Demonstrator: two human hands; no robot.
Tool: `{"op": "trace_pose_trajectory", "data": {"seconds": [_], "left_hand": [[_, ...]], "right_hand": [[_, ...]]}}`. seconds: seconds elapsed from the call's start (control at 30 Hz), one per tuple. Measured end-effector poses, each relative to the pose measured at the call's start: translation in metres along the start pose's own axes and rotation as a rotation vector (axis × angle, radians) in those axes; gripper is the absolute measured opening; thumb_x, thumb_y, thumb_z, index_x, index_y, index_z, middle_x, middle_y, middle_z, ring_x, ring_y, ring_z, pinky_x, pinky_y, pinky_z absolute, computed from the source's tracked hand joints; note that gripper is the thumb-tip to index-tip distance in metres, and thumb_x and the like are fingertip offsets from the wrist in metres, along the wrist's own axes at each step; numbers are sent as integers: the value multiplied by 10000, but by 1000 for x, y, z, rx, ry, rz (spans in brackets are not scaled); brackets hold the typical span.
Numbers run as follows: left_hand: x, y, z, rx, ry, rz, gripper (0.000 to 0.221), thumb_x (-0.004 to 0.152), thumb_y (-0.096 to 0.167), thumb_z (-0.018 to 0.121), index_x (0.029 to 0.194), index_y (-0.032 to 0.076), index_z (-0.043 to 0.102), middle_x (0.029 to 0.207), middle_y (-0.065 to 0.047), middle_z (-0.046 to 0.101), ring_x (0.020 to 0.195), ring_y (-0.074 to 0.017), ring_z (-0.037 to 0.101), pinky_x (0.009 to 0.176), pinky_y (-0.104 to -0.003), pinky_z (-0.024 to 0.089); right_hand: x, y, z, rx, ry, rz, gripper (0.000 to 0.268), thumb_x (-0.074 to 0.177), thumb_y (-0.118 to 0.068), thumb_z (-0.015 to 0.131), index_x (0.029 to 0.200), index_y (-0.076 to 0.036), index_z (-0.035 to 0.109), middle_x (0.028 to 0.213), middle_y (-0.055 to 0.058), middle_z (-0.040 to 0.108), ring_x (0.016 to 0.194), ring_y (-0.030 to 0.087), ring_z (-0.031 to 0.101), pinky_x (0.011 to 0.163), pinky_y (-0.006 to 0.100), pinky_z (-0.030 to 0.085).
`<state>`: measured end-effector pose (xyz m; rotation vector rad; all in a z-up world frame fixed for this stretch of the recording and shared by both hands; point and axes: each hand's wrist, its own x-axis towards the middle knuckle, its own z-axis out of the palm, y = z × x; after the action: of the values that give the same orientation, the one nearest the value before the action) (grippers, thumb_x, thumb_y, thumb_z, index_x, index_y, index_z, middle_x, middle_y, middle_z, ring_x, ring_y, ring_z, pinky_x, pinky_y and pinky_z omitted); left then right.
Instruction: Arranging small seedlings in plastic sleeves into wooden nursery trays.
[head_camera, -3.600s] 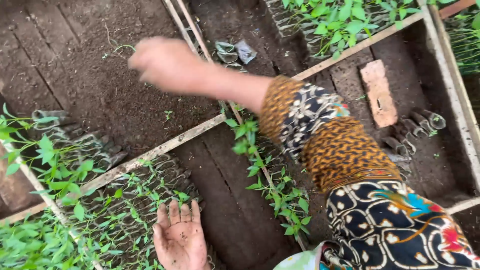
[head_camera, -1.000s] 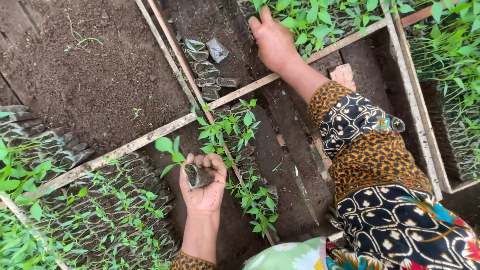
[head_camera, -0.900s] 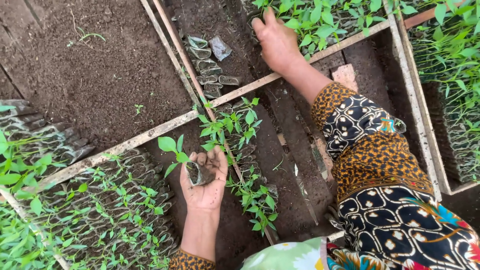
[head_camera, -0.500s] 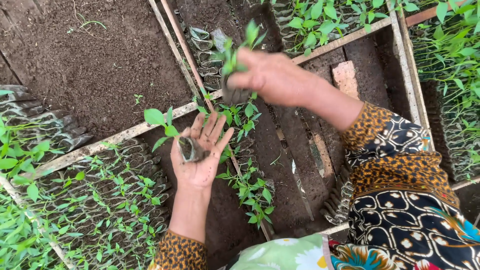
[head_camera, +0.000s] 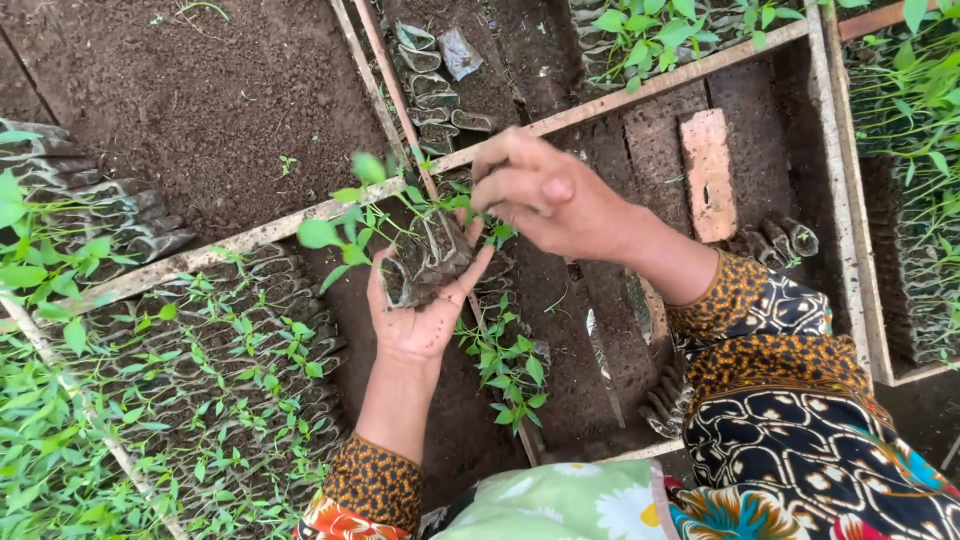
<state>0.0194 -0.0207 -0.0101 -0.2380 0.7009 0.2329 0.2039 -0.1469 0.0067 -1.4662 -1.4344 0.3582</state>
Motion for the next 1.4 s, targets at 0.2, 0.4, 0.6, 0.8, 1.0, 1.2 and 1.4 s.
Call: {"op": "trace_pose_trajectory", "data": {"seconds": [0.2, 0.4, 0.6, 0.8, 1.0, 1.2, 1.4], "left_hand": [[1, -2, -2, 9, 74, 82, 575, 842, 243, 674, 1308, -57, 520, 1311, -319, 550, 1264, -502, 514, 1124, -749, 280], [11, 5, -20, -6, 116, 88, 535, 847, 290, 674, 1267, -20, 556, 1220, -272, 611, 1158, -460, 587, 1095, -710, 375], [11, 9, -29, -13, 131, 106, 403, 899, 293, 640, 1179, 6, 590, 1094, -232, 653, 1007, -402, 641, 1032, -644, 477], [-2, -3, -8, 91, -34, 92, 329, 849, 219, 629, 1112, 21, 627, 1113, -270, 644, 996, -410, 605, 1051, -616, 446], [-1, 2, -14, 56, -78, 97, 392, 875, 167, 546, 1217, -24, 570, 1288, -232, 613, 1146, -371, 569, 1118, -640, 351], [-7, 4, -15, -166, -28, 68, 635, 635, 155, 810, 1211, 13, 583, 1192, -229, 569, 1083, -363, 548, 981, -519, 470], [6, 16, -23, -167, 23, 106, 635, 732, 262, 717, 1316, 37, 608, 1204, -222, 615, 1089, -372, 589, 1013, -528, 459]], "right_hand": [[4, -22, 8, 92, -197, 141, 376, 912, 148, 495, 1132, -60, 718, 1068, 204, 595, 880, 284, 644, 790, 417, 589], [8, -38, 3, 70, -344, 214, 386, 978, 10, 521, 1297, -164, 651, 1180, 205, 542, 905, 295, 641, 845, 494, 585], [5, -24, 16, 17, -401, 199, 358, 999, -95, 559, 1328, -219, 623, 1255, 203, 488, 919, 293, 638, 840, 488, 588], [12, -24, 10, 94, -320, 117, 273, 985, -95, 594, 1244, -166, 641, 1224, 208, 510, 978, 313, 636, 835, 466, 592], [24, 5, 4, 160, -173, 93, 222, 974, -77, 611, 1186, -106, 669, 1110, 165, 595, 976, 281, 653, 888, 430, 585], [50, 90, -40, -247, 316, 686, 259, 967, 50, 584, 1217, 27, 647, 1225, 225, 670, 1210, 334, 626, 1083, 351, 551], [23, 335, -31, -1012, 342, 509, 326, 862, -309, 738, 1186, -283, 711, 949, 1, 770, 851, 270, 736, 657, 423, 571]]}}
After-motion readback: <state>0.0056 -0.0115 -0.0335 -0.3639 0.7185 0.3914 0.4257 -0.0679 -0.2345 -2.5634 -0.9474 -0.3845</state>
